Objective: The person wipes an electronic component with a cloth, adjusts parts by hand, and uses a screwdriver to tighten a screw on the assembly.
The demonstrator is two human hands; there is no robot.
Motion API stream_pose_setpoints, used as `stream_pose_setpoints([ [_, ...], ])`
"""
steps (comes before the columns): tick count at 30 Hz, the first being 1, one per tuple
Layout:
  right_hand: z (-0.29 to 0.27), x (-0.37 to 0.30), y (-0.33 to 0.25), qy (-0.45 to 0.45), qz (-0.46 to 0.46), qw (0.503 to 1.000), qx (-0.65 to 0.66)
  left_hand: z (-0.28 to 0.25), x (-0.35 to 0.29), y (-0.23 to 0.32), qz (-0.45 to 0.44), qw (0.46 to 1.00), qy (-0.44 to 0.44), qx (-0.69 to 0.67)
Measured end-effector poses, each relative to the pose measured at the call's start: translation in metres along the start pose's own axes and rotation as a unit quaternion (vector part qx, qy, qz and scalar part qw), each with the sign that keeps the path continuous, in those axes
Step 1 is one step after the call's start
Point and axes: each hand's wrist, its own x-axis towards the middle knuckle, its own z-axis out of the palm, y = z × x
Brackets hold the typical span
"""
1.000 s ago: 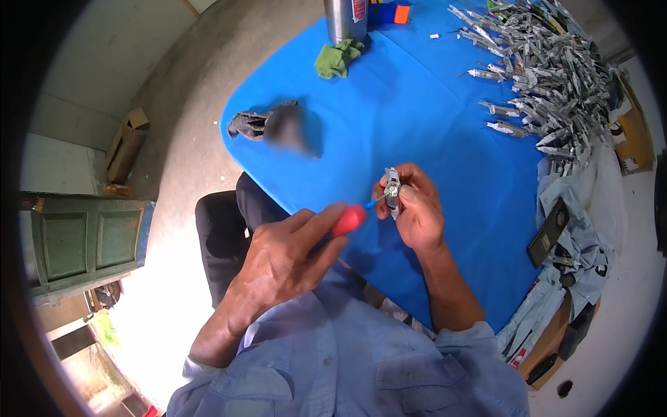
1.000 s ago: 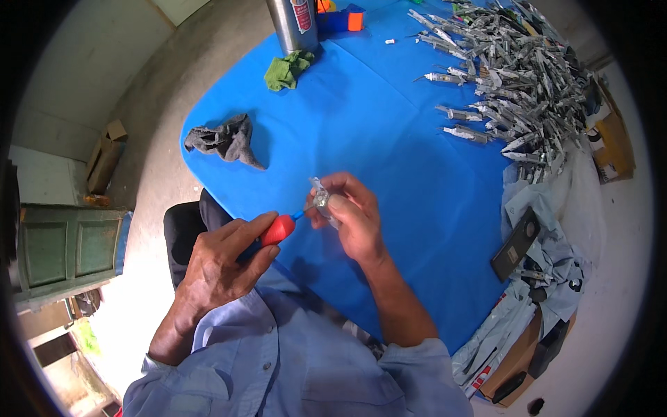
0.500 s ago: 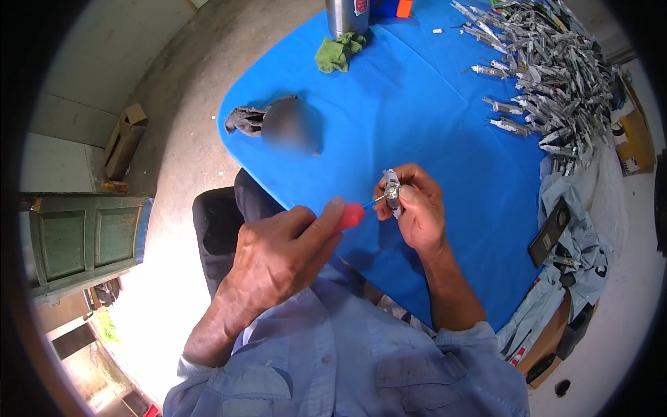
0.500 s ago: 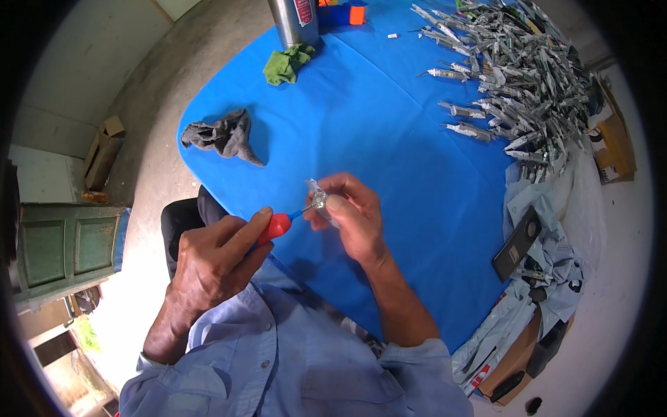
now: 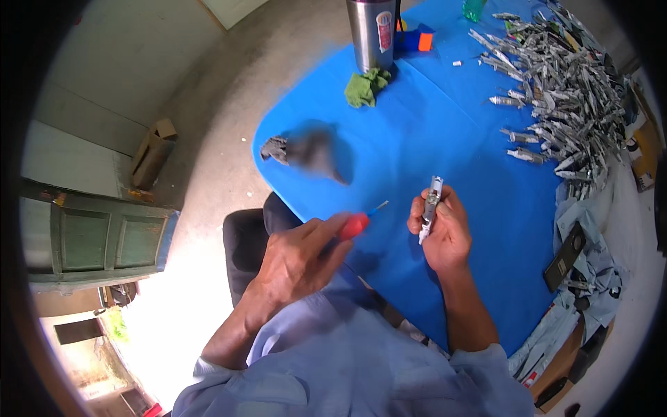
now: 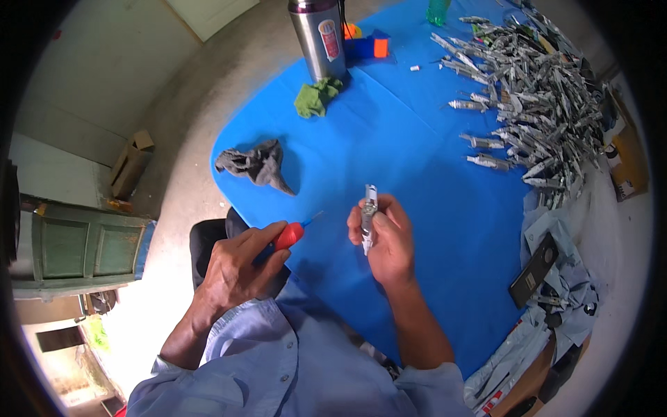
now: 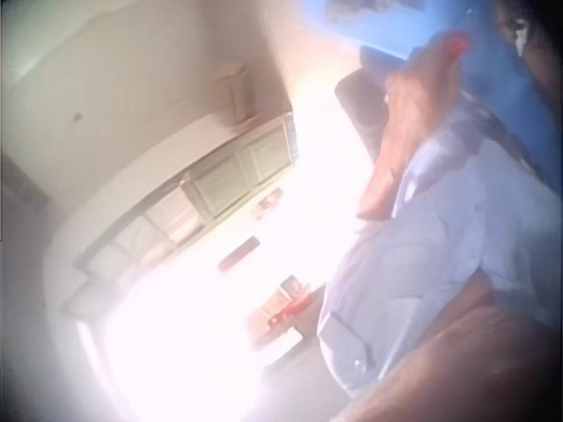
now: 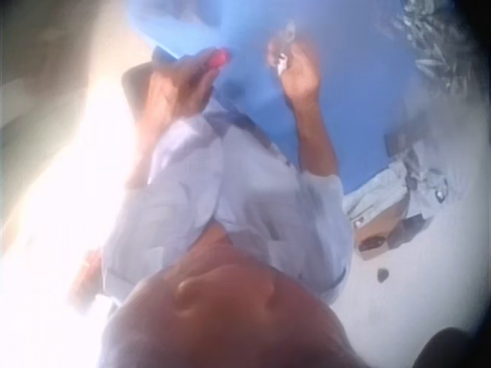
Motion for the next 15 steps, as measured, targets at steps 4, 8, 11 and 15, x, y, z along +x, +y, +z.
stream_pose_setpoints([
  [4,0.006,0.000,-0.003,0.026,0.017,0.999,0.032,-0.008,0.015,-0.023,-0.053,0.998,0.028,0.015],
  [8,0.006,0.001,0.000,0.027,0.019,0.999,0.034,-0.013,0.048,-0.064,-0.060,0.991,0.122,0.019],
  [11,-0.002,0.002,-0.002,0.036,0.026,0.999,0.025,-0.022,0.089,-0.089,-0.129,0.983,0.129,0.001],
  [15,-0.007,0.005,-0.003,0.058,0.060,0.996,0.017,-0.016,0.147,-0.132,-0.153,0.975,0.162,-0.001],
])
